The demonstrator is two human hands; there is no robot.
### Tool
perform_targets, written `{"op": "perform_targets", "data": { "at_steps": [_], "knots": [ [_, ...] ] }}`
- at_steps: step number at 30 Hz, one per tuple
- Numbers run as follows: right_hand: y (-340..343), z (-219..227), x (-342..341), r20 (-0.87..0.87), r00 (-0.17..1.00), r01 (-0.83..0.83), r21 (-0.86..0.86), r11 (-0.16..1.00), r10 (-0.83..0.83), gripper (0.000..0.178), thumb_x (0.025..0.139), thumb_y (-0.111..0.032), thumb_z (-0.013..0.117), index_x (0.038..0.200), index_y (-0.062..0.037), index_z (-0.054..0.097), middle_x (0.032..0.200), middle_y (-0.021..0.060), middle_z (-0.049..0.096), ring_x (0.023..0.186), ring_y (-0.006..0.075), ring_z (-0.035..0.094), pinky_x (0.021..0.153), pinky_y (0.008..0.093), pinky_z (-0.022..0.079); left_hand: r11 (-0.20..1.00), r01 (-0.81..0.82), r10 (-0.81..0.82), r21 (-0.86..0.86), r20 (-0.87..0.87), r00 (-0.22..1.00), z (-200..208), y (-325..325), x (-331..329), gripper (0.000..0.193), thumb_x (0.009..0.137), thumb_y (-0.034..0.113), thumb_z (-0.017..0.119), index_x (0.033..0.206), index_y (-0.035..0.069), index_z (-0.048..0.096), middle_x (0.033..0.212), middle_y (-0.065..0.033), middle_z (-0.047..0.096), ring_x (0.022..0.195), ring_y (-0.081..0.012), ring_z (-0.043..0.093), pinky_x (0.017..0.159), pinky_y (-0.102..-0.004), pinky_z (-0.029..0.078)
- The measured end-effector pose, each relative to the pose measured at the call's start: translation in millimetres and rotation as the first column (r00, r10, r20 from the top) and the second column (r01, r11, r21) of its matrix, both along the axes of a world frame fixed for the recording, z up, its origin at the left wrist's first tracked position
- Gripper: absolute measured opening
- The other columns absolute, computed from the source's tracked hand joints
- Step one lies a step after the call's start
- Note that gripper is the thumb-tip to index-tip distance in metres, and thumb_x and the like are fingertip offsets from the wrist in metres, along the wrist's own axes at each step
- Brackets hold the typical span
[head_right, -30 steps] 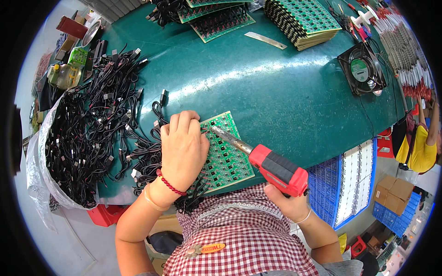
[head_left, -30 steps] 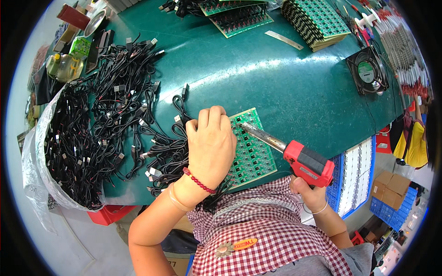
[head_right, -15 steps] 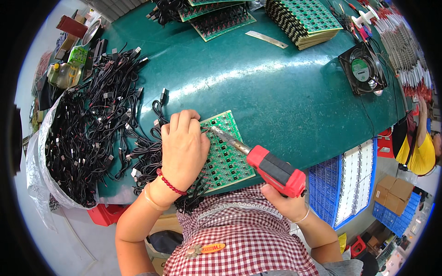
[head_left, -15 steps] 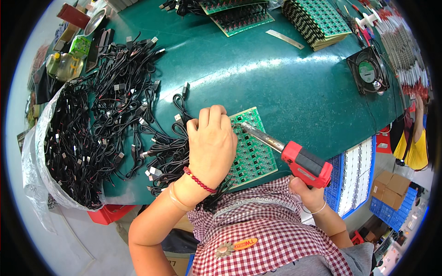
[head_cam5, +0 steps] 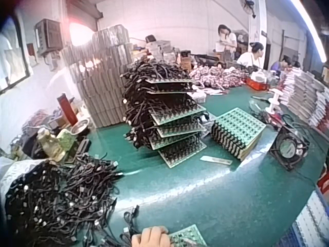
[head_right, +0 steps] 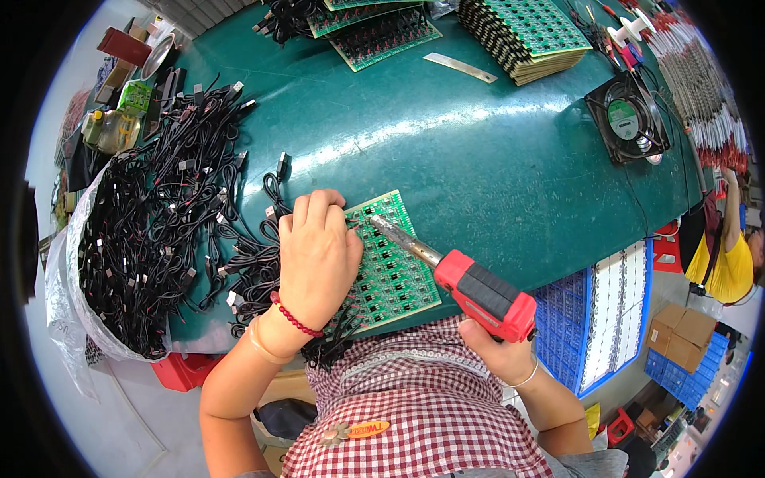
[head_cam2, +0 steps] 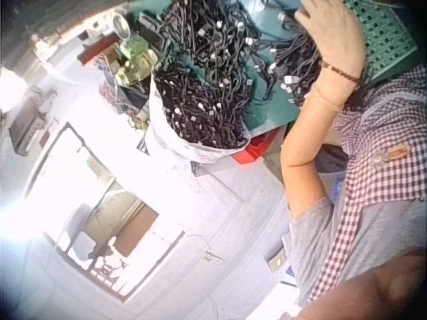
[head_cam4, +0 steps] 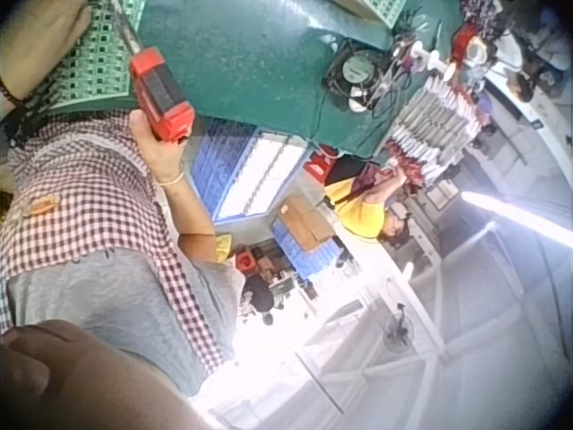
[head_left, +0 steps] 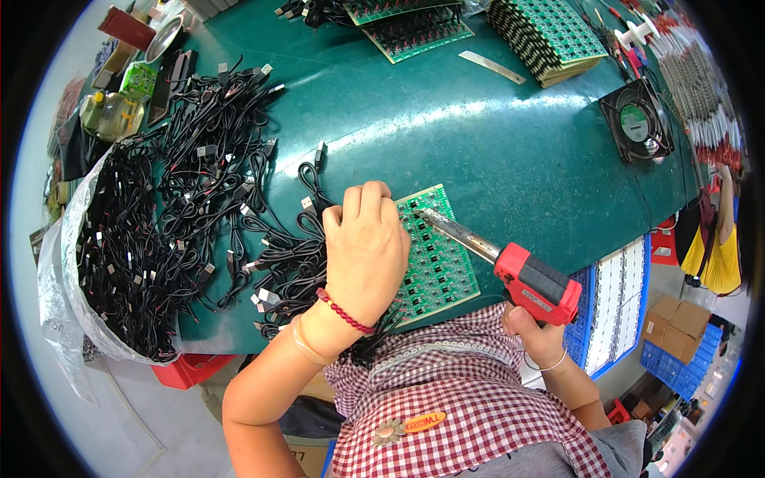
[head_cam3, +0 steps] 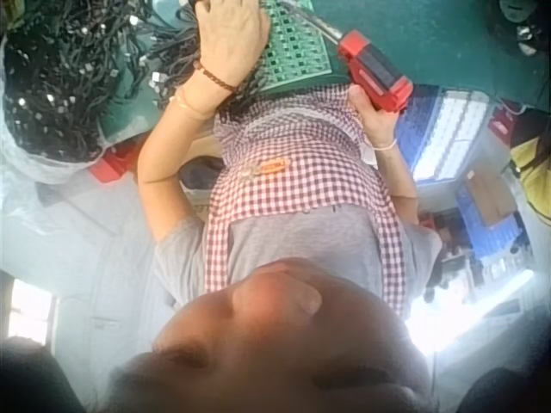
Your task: The person solders USB cables onto a circuit board using a soldering iron, attaching the wires one by one.
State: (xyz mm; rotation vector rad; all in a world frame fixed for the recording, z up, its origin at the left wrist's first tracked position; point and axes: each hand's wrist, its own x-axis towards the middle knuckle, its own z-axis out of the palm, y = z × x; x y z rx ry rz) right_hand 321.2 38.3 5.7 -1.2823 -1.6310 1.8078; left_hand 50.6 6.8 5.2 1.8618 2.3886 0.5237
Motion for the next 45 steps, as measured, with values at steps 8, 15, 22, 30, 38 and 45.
{"op": "perform_targets", "data": {
  "at_steps": [8, 15, 22, 30, 38, 45],
  "knots": [
    [-0.5, -1.8, 2.9, -0.042, 0.999, -0.004, -0.016, 1.000, 0.003, 0.021, 0.083, -0.010, 0.069, 0.102, -0.0030, 0.062, 0.083, -0.0014, 0.059, 0.073, 0.0090, 0.053, 0.066, 0.0274, 0.045, 1.000, -0.002, 0.002, -0.014, 0.028, 1.000, 2.3, 1.3, -1.4, 0.017, 0.071, 0.003, 0.060, 0.086, -0.001, 0.055, 0.104, -0.0086, 0.053, 0.095, -0.0263, 0.050, 0.077, -0.0383, 0.039],
    [-1.5, -4.1, 7.2, -0.067, 0.998, -0.018, -0.050, 0.999, 0.015, 0.023, 0.083, -0.009, 0.070, 0.103, -0.0029, 0.061, 0.086, -0.0012, 0.059, 0.075, 0.0088, 0.053, 0.068, 0.0271, 0.046, 1.000, -0.002, 0.003, -0.016, 0.076, 0.997, 4.4, 0.6, -4.5, 0.014, 0.074, 0.003, 0.059, 0.087, -0.001, 0.055, 0.104, -0.0095, 0.052, 0.097, -0.0277, 0.049, 0.080, -0.0393, 0.040],
    [-4.4, 0.0, 3.3, -0.032, 0.999, 0.006, -0.061, 0.998, -0.008, 0.024, 0.082, -0.010, 0.071, 0.103, -0.0029, 0.062, 0.090, 0.0007, 0.062, 0.079, 0.0098, 0.055, 0.071, 0.0273, 0.047, 0.993, 0.099, -0.097, -0.059, 0.032, 0.995, 3.8, -2.1, -7.9, 0.015, 0.076, 0.002, 0.061, 0.090, 0.002, 0.056, 0.105, -0.0090, 0.052, 0.098, -0.0284, 0.048, 0.079, -0.0395, 0.041],
    [-6.3, 3.0, 0.4, -0.011, 1.000, -0.004, -0.052, 0.999, 0.003, 0.025, 0.081, -0.011, 0.071, 0.103, -0.0027, 0.063, 0.089, 0.0014, 0.063, 0.079, 0.0102, 0.057, 0.071, 0.0274, 0.047, 0.990, 0.120, -0.120, -0.072, -0.003, 0.993, 5.3, -2.3, -8.5, 0.014, 0.078, 0.003, 0.061, 0.091, 0.003, 0.055, 0.105, -0.0087, 0.052, 0.099, -0.0278, 0.049, 0.078, -0.0389, 0.041],
    [-5.4, 5.1, -4.2, 0.009, 1.000, -0.030, 0.006, 1.000, 0.030, 0.025, 0.079, -0.009, 0.072, 0.101, -0.0027, 0.063, 0.089, 0.0026, 0.064, 0.079, 0.0113, 0.058, 0.072, 0.0284, 0.048, 0.988, 0.111, -0.117, -0.106, -0.053, 0.992, 3.2, -2.1, -5.5, 0.013, 0.078, 0.003, 0.059, 0.090, 0.004, 0.056, 0.104, -0.0083, 0.052, 0.098, -0.0272, 0.049, 0.077, -0.0382, 0.041],
    [-8.4, -1.8, 9.4, -0.016, 0.999, -0.034, -0.017, 0.999, 0.034, 0.024, 0.081, -0.009, 0.071, 0.102, -0.0027, 0.063, 0.090, 0.0023, 0.063, 0.079, 0.0111, 0.058, 0.071, 0.0286, 0.048, 0.991, 0.104, -0.109, -0.087, -0.060, 0.992, 1.6, -2.1, -5.0, 0.012, 0.078, 0.004, 0.058, 0.090, 0.004, 0.056, 0.104, -0.0077, 0.052, 0.097, -0.0264, 0.049, 0.077, -0.0376, 0.041]
  ]
}}
